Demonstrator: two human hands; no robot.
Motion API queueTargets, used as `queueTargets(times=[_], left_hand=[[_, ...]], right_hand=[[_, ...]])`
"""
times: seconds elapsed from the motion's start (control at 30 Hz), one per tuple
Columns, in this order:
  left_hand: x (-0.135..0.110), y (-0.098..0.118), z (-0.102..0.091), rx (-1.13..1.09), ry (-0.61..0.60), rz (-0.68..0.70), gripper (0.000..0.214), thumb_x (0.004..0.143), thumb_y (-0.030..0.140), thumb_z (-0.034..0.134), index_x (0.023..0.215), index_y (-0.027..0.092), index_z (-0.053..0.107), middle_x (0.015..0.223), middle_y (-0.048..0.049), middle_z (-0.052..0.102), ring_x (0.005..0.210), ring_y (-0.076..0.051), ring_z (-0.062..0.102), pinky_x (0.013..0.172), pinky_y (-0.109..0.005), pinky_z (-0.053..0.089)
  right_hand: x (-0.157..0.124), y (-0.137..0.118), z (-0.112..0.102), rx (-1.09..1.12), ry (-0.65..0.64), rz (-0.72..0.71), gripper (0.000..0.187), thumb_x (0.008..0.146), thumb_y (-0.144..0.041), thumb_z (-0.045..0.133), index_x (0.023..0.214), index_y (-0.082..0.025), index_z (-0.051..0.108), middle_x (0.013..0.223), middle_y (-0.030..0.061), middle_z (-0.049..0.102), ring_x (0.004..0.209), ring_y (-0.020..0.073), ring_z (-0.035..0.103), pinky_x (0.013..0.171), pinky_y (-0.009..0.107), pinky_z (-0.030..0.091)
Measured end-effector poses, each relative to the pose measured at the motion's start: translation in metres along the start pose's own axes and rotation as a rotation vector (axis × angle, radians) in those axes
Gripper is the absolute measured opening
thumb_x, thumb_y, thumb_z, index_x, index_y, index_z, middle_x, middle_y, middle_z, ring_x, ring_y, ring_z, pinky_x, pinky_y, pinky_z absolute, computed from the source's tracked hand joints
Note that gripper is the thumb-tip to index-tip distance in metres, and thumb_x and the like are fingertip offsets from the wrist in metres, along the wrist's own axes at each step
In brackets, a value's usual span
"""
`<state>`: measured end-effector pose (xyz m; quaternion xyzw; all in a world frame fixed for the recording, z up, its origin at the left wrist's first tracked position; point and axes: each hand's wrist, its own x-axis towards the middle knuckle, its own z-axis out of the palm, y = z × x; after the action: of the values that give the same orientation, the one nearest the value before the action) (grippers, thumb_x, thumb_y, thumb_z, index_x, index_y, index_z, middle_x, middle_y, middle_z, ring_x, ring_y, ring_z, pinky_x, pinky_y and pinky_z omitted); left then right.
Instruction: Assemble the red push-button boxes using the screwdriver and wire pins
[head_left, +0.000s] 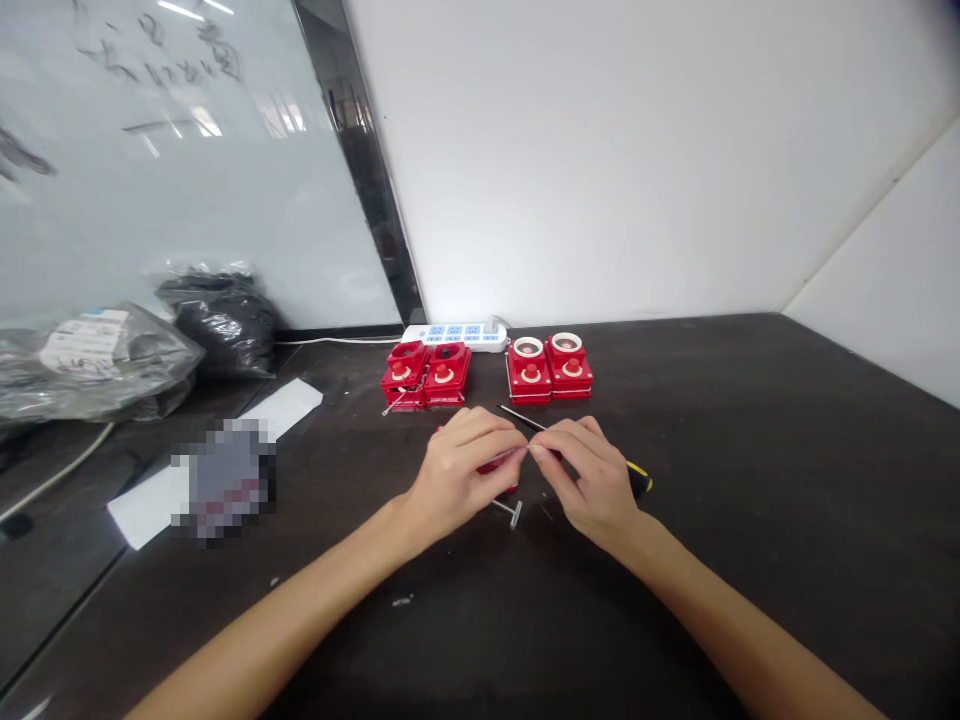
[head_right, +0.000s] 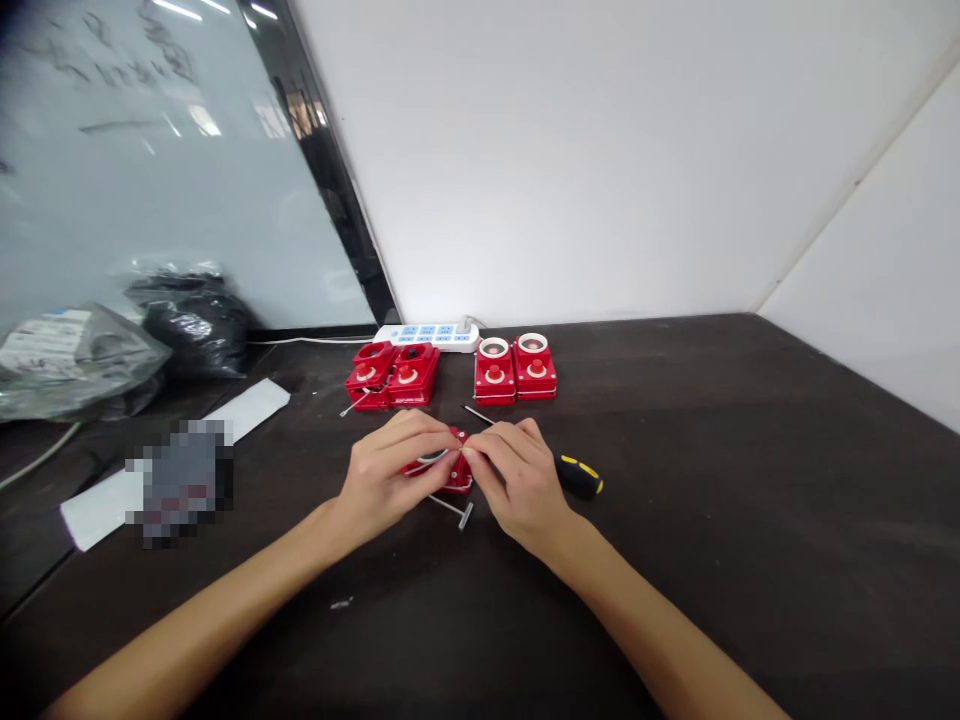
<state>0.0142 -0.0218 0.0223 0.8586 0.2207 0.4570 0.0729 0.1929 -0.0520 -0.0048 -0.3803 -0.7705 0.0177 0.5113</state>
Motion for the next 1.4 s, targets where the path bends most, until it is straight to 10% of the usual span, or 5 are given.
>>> queueTargets(times=[0.27,1.4], left_hand=[[0.0017,-0.0004,-0.0033,-0.195,-0.046,-0.196,0.009,0.087,0.017,0.061,0.087,0.019,0.071,0.084,-0.0041,0.071,0.077,-0.015,0.066,0.07,-0.028,0.054],[-0.0003,-0.0072,-0.0075,-0.196,-0.198,-0.127,0.009,0.094,0.019,0.053,0.09,0.017,0.061,0.084,-0.0037,0.067,0.077,-0.015,0.059,0.073,-0.03,0.046]], right_hand=[[-0.0018,-0.0031,-0.0003,0.087,-0.01,0.133,0.016,0.095,-0.017,0.048,0.083,-0.021,0.058,0.076,0.0011,0.065,0.068,0.0147,0.056,0.07,0.034,0.038],[-0.0027,-0.0051,-0.0012,0.182,-0.077,0.2,0.017,0.095,-0.016,0.049,0.08,-0.02,0.056,0.072,-0.0026,0.058,0.066,0.0124,0.05,0.071,0.03,0.035]])
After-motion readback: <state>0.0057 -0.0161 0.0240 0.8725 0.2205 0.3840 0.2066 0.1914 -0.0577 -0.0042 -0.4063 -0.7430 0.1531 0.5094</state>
